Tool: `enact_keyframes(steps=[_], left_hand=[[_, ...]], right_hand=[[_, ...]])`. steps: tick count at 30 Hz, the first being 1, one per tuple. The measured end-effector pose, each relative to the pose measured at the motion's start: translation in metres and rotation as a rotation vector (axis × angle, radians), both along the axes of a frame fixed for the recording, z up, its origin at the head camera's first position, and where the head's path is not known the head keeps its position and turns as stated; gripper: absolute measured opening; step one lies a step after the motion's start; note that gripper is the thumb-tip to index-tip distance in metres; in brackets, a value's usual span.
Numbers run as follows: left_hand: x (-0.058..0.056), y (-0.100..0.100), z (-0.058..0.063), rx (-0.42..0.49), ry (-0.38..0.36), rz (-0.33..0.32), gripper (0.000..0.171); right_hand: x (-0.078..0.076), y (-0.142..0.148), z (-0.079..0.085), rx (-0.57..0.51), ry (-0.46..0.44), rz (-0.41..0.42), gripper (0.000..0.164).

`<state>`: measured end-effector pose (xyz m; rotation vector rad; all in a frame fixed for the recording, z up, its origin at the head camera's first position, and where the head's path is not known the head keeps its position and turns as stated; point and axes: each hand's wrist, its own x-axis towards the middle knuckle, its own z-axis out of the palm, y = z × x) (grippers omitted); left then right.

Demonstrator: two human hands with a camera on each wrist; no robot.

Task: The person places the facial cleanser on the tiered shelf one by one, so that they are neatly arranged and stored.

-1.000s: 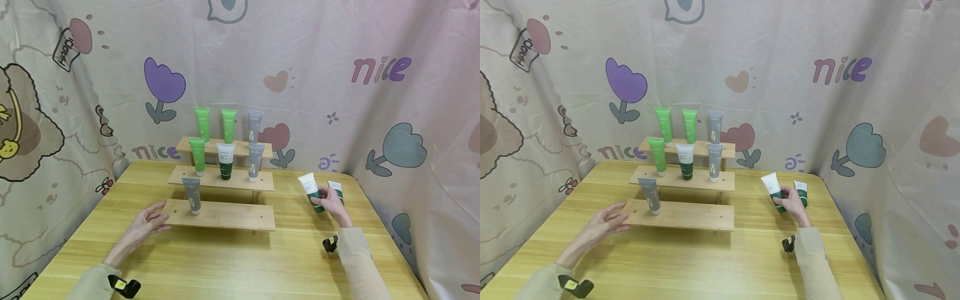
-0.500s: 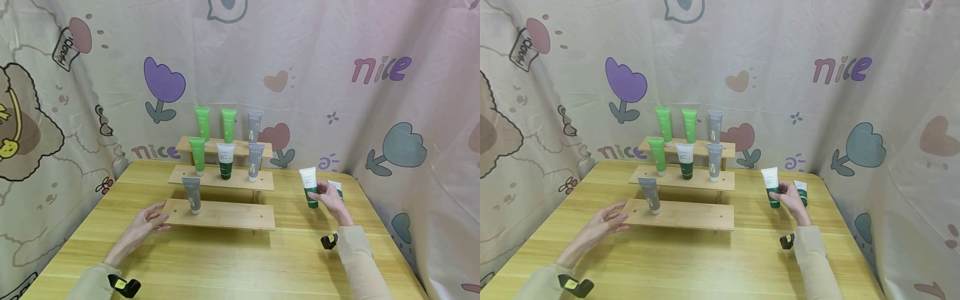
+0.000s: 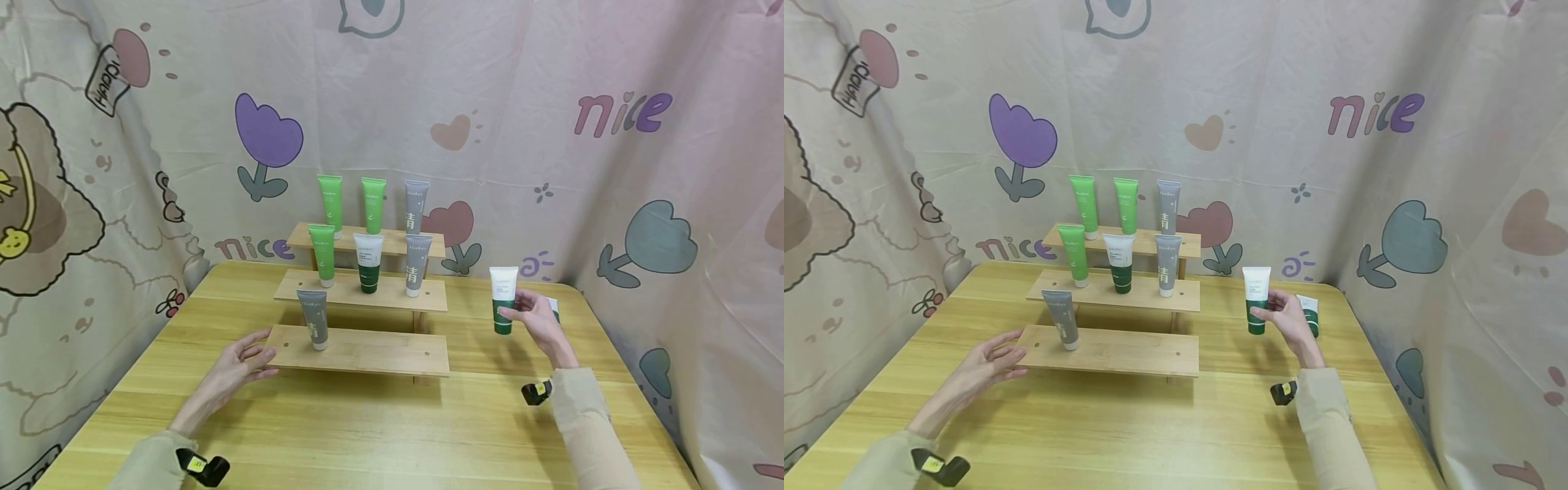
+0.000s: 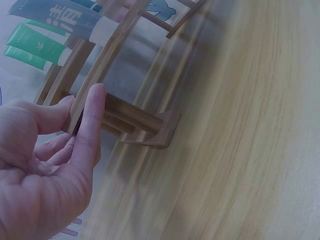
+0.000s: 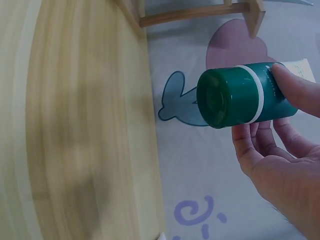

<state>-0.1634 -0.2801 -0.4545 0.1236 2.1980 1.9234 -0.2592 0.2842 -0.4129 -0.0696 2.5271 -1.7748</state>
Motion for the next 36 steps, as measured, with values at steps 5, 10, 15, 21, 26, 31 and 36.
enact_keyframes(steps=[5,10,15,21,26,31,36], left_hand=[[-0.001,0.000,0.000,-0.006,-0.002,0.003,0.071],[-0.001,-0.001,0.000,-0.009,-0.002,0.006,0.072],[-0.001,0.000,-0.001,-0.009,0.000,0.010,0.072],[0.000,0.000,0.000,-0.003,-0.003,0.011,0.071],[0.000,0.000,0.000,-0.003,-0.003,0.007,0.071],[-0.001,0.000,-0.001,-0.003,-0.001,0.009,0.071],[-0.001,0.001,-0.001,0.003,-0.008,0.012,0.071]], right_hand=[[0.002,-0.004,0.006,-0.010,0.017,0.001,0.065],[0.005,-0.009,0.012,-0.027,0.037,0.015,0.066],[0.009,-0.014,0.019,-0.038,0.057,0.021,0.065],[0.012,-0.021,0.025,-0.067,0.088,0.020,0.062],[0.014,-0.027,0.028,-0.098,0.105,0.019,0.060],[0.016,-0.034,0.032,-0.109,0.132,0.013,0.052],[0.017,-0.041,0.034,-0.123,0.168,0.010,0.042]])
